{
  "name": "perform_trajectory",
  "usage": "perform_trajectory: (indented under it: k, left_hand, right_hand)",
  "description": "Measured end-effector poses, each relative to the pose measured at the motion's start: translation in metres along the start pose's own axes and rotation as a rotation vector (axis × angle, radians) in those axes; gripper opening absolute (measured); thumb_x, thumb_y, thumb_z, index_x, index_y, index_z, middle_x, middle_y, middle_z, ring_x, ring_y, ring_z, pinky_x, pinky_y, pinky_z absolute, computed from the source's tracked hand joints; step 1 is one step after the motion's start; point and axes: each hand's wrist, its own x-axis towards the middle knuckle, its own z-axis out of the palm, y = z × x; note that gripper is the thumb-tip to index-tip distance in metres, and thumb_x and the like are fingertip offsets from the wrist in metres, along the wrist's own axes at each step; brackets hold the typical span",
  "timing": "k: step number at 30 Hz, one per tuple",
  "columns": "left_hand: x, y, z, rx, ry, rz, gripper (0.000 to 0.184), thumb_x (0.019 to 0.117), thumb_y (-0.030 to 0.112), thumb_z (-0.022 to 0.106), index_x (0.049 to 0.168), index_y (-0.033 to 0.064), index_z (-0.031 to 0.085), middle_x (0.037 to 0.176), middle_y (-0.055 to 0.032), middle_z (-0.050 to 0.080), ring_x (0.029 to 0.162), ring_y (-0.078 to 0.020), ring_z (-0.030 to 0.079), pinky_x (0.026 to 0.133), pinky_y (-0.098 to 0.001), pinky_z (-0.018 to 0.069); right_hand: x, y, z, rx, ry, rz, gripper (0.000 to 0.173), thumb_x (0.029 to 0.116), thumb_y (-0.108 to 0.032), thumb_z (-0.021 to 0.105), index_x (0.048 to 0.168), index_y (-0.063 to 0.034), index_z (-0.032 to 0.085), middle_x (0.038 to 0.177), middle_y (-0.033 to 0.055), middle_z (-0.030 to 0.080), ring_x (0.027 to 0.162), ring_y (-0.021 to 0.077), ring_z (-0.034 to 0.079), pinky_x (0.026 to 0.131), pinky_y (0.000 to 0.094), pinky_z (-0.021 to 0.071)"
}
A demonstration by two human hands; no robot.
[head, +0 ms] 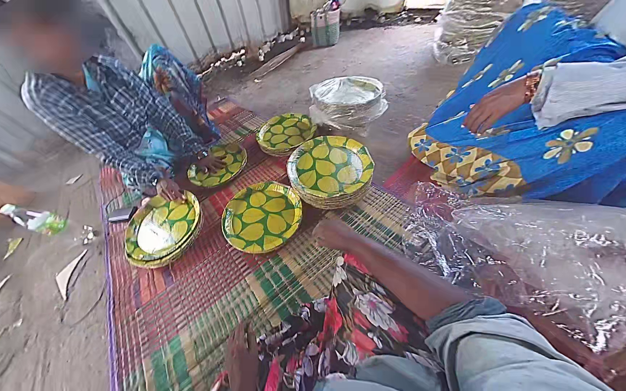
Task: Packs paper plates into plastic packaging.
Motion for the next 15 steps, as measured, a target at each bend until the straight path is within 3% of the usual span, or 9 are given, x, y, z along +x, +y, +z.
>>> perform_trajectory:
  k: [3,9,12,15]
  left_hand:
    - [-0.001,0.005,-0.006,0.023,-0.03,-0.079,0.03,0.1051,0.01,0.051,0.125,-0.0071,0.066,0.12,-0.0282,0.068,0.115,-0.0464,0.065,0.102,-0.0591,0.0483]
    - [-0.007,0.02,-0.023,-0.041,-0.066,-0.148,0.036,0.1079,0.015,0.043,0.13,-0.0032,0.064,0.13,-0.0222,0.066,0.125,-0.0374,0.062,0.11,-0.0494,0.0447]
    - [-0.026,0.019,-0.033,-0.197,0.146,-0.175,0.03,0.1066,0.011,0.048,0.126,-0.0033,0.066,0.125,-0.0216,0.068,0.119,-0.036,0.065,0.106,-0.051,0.0479]
    - [-0.069,0.017,-0.06,-0.227,0.395,-0.094,0.027,0.1007,0.002,0.052,0.122,-0.0049,0.067,0.12,-0.0223,0.07,0.112,-0.0356,0.068,0.099,-0.0499,0.0535]
  right_hand:
    - [-0.012,-0.001,0.004,0.047,0.124,0.063,0.035,0.1027,-0.021,0.061,0.131,-0.001,0.065,0.128,0.0251,0.063,0.122,0.0429,0.06,0.101,0.0609,0.0476]
    - [-0.011,-0.011,0.018,0.026,0.015,-0.071,0.031,0.1027,-0.016,0.062,0.129,0.001,0.066,0.123,0.0274,0.067,0.116,0.0463,0.064,0.101,0.0655,0.0457]
    - [-0.012,-0.015,0.027,0.034,-0.047,-0.146,0.03,0.1024,-0.01,0.062,0.129,0.0045,0.065,0.122,0.0305,0.067,0.115,0.0485,0.064,0.101,0.0669,0.0445]
    - [-0.011,-0.004,0.023,-0.026,-0.086,-0.106,0.031,0.1036,-0.012,0.06,0.13,0.004,0.065,0.121,0.0323,0.066,0.116,0.0526,0.061,0.1,0.0721,0.0409]
